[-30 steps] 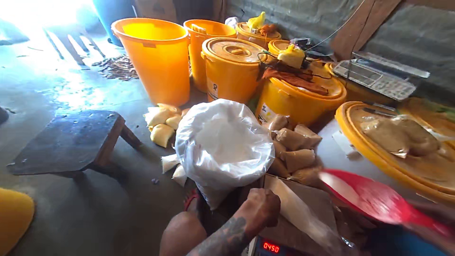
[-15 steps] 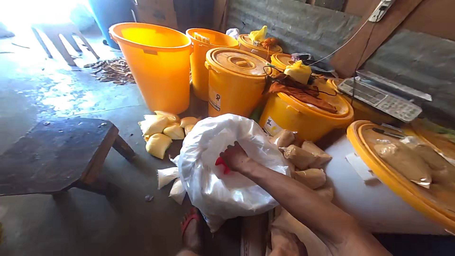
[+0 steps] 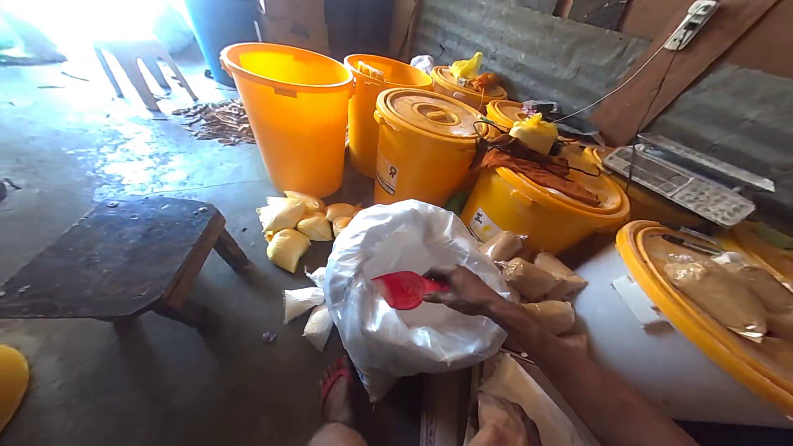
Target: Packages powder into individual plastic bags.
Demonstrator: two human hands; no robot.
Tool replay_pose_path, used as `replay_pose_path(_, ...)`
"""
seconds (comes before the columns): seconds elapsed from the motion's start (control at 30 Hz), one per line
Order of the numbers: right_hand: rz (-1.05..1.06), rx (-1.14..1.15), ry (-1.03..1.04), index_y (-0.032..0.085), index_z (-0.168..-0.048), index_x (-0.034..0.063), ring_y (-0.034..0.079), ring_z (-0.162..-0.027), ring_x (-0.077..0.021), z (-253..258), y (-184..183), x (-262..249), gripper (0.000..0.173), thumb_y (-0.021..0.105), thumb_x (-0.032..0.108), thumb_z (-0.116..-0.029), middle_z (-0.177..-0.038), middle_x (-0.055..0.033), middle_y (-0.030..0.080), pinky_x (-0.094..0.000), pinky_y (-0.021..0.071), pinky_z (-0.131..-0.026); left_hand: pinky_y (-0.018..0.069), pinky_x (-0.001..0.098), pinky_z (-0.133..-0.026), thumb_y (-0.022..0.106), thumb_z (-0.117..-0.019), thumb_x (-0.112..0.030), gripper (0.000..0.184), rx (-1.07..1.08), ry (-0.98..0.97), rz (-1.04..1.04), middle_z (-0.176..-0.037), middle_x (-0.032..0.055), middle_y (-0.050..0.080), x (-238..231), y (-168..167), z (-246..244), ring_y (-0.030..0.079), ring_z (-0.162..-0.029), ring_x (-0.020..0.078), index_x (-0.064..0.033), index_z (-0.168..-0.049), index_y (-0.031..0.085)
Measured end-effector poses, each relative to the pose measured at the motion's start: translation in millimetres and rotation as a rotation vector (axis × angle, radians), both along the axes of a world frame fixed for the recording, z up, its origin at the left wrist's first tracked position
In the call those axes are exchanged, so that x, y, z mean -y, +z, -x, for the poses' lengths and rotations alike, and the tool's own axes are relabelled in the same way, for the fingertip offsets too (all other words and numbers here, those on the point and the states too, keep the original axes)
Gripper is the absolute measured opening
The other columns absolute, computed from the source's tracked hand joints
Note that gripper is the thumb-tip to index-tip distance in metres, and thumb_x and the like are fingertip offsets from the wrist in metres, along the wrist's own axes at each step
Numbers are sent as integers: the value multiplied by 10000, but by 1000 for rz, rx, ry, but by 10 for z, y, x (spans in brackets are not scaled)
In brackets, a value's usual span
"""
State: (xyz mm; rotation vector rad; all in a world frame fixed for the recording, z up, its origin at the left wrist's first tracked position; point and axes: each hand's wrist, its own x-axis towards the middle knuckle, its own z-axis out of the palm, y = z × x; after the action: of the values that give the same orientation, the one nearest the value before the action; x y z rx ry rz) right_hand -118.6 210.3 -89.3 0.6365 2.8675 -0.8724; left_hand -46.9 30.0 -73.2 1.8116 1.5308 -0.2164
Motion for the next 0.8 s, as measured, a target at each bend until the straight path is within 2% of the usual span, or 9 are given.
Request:
replay_pose_path(0.07,-21,-128,-68,706,-1220,98,690,-1049,-218,-412,184,26,402,746,337,-899,-1134,-94,724,-489,542,-959,489,619,-920,452,-1029,-22,263,-9,-15,-16,-1223,286,640,-18,-50,-46,609,-1168,467,100,-1188,623)
replay_pose_path(0.13,-29,-292,-152,719,-1187,88,698,-1002,-138,-894,327,84,370,758,292,-881,-1104,-61,731,-371,574,-926,482,637,-914,484,-1022,-47,256,12,-4,-35,-1209,293,645,-23,-145,-73,611,-1156,479,96,-1169,636)
replay_pose_path(0.2,28,-437,-264,717,-1172,46,705,-958,-80,-1211,399,220,346,766,204,-868,-1076,-53,739,-265,588,-880,491,639,-903,579,-994,-113,249,14,45,-70,-1189,274,660,-12,-238,-111,621,-1135,463,67,-1141,670)
replay_pose_path(0.27,98,-533,-342,710,-1171,19,713,-936,-89,-1275,309,326,341,769,158,-865,-1062,-65,744,-268,601,-862,513,628,-876,628,-967,-157,250,1,37,-114,-1141,247,685,-7,-288,-152,648,-1096,440,43,-1100,694)
replay_pose_path(0.33,152,-570,-377,710,-1173,29,719,-927,-100,-1225,210,402,342,778,173,-870,-1053,-62,750,-289,604,-862,514,628,-876,654,-948,-171,245,-40,-1,-70,-1134,237,687,-56,-284,-166,650,-1093,430,32,-1077,698)
replay_pose_path(0.47,230,-640,-394,702,-1185,-4,709,-912,-80,-1525,468,576,348,781,157,-887,-1023,-80,746,-251,591,-860,531,637,-850,715,-914,-230,263,-7,32,-136,-1063,217,704,-65,-328,-127,676,-1028,430,-11,-1059,715)
replay_pose_path(0.6,57,-651,-468,719,-1179,71,708,-858,-76,-2527,778,787,311,786,137,-883,-989,-22,750,-249,610,-777,530,641,-900,692,-939,-333,352,-71,9,-100,-1145,182,701,-124,-345,-9,667,-1093,408,-83,-1187,706)
replay_pose_path(0.73,-129,-546,-613,702,-1229,64,717,-962,-87,-3764,994,1235,353,754,161,-893,-1085,-24,747,-249,619,-853,530,643,-896,671,-956,-378,393,-154,-37,-99,-1158,205,690,-130,-366,113,663,-1103,423,-59,-1185,689)
replay_pose_path(0.8,-197,-435,-739,698,-1225,54,710,-943,-52,-4322,980,1521,373,751,218,-894,-1072,-11,750,-216,605,-836,528,642,-903,667,-963,-395,414,-165,-51,-90,-1185,201,684,-111,-363,132,660,-1113,419,-68,-1218,682)
